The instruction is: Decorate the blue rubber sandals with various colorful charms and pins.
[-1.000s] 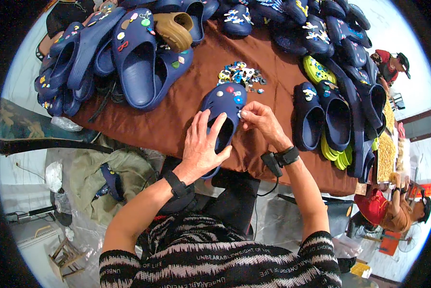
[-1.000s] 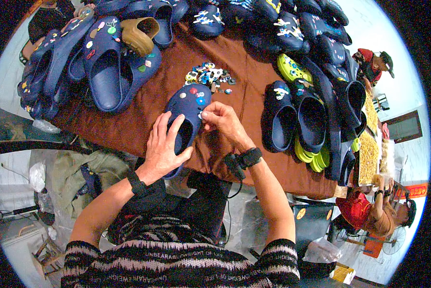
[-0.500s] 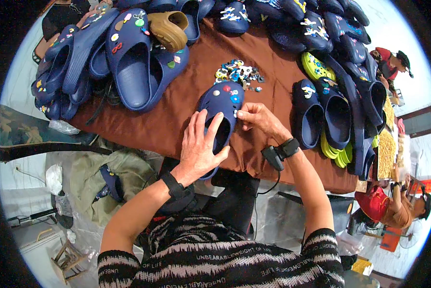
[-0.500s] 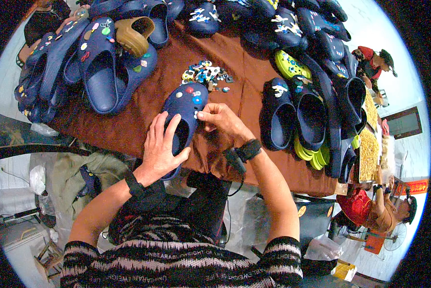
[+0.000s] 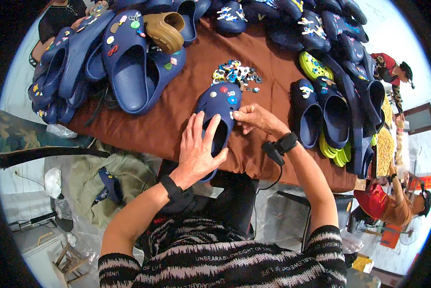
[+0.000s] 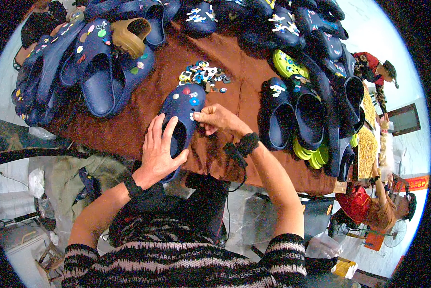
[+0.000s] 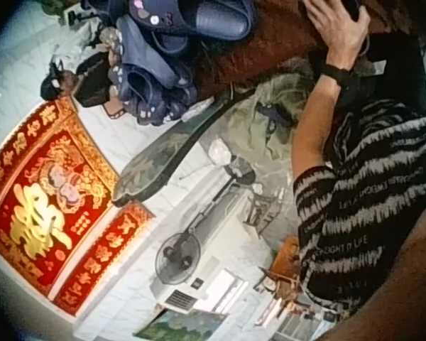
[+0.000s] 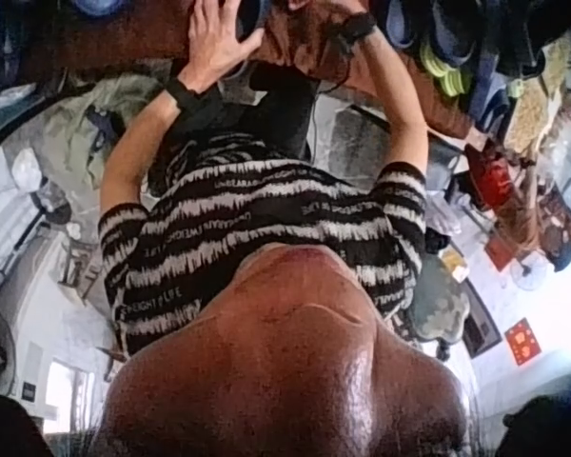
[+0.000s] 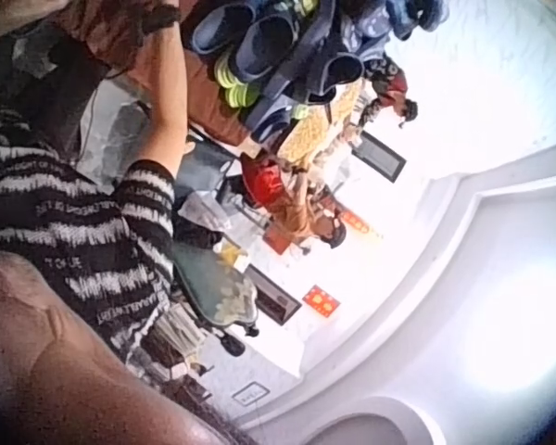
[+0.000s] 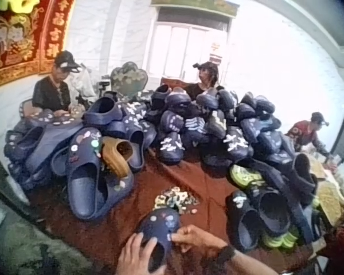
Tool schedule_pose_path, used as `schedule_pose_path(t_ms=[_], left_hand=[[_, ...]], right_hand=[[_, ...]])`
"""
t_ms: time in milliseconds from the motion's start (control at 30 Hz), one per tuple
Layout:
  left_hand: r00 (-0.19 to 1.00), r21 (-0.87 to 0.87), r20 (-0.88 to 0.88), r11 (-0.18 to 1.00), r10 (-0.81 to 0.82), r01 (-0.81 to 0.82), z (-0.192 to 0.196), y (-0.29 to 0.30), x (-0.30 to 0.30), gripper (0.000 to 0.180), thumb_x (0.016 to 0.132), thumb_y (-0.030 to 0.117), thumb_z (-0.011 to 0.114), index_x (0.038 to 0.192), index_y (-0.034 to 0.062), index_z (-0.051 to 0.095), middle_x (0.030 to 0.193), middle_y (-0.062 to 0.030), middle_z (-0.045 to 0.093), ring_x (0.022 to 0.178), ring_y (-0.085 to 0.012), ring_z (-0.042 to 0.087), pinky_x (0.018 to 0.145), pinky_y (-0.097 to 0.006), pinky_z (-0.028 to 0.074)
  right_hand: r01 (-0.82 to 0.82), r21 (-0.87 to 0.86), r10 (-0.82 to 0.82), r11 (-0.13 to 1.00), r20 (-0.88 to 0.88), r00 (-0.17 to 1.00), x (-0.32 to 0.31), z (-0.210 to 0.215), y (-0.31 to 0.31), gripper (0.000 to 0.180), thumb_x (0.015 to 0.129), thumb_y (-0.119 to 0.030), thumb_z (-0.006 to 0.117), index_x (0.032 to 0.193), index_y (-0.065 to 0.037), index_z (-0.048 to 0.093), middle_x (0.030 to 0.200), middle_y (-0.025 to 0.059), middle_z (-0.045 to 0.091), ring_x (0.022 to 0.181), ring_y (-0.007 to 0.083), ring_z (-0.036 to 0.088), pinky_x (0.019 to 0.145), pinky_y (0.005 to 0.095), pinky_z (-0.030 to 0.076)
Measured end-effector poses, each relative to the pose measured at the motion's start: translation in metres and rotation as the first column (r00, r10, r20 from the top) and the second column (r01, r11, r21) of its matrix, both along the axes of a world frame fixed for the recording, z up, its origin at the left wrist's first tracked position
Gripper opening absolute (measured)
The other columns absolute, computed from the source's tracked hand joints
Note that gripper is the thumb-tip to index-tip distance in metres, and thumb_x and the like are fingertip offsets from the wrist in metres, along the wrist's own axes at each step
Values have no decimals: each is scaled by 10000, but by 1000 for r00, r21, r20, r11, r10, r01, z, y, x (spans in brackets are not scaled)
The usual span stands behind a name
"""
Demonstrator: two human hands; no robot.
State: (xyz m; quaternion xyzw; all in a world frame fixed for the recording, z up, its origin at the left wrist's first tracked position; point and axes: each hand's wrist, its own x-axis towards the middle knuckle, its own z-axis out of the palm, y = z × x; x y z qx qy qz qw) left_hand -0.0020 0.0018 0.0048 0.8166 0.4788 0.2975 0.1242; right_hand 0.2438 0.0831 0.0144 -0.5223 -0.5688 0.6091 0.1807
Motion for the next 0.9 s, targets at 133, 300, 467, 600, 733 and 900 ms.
schedule_pose_path(t_ms=[133, 300, 467, 600, 733, 900], left_hand=[[1000, 5, 5, 1000, -9, 9, -2, -1, 2, 926, 748, 310, 800, 1534, 137, 340, 1513, -236, 329, 1407, -460, 329, 1154, -548, 330], [999, 12, 41, 1000, -17, 17, -2, 0, -1, 879, 781, 318, 779, 1539, 185, 354, 1503, -246, 334, 1400, -479, 332, 1095, -592, 377], [999, 4, 34, 1000, -24, 24, -1, 0, 1, 880, 767, 316, 788, 1525, 160, 368, 1503, -240, 338, 1402, -468, 333, 1128, -568, 353], [1000, 21, 25, 1000, -13, 13, -1, 0, 2, 884, 750, 318, 799, 1509, 136, 385, 1500, -236, 345, 1399, -462, 341, 1158, -545, 334], [999, -7, 35, 1000, -17, 18, 0, 0, 1, 880, 750, 319, 799, 1508, 139, 388, 1503, -234, 340, 1406, -461, 333, 1161, -548, 331], [1000, -9, 28, 1000, -5, 5, -1, -1, -2, 882, 752, 318, 798, 1511, 143, 384, 1508, -236, 332, 1414, -459, 322, 1161, -553, 327]], right_hand=[[61, -13, -62, 998, -125, 990, 10, -18, -10, 482, 926, -562, 689, 813, -95, 650, 678, -8, 613, 594, 100, 626, 577, 239, 518], [96, 173, -104, 980, 38, 994, 23, 2, 12, 376, 975, -423, 675, 869, -63, 676, 714, 14, 649, 631, 111, 653, 577, 260, 522], [238, 578, -487, 780, 324, 811, 66, -17, 64, 252, 942, -242, 663, 981, 1, 716, 869, 153, 732, 808, 273, 723, 725, 382, 562], [218, 688, -585, 692, 357, 728, 68, -28, 90, 236, 912, -214, 653, 1070, -65, 746, 998, 212, 732, 983, 398, 698, 880, 453, 542], [117, 716, -586, 688, 454, 671, 58, -44, 101, 298, 883, -231, 695, 1144, -92, 735, 1093, 215, 706, 1058, 391, 671, 917, 471, 525], [130, 731, -627, 670, 463, 627, 45, -47, 100, 354, 859, -247, 733, 1179, -96, 716, 1097, 201, 697, 1067, 394, 662, 925, 472, 519]])
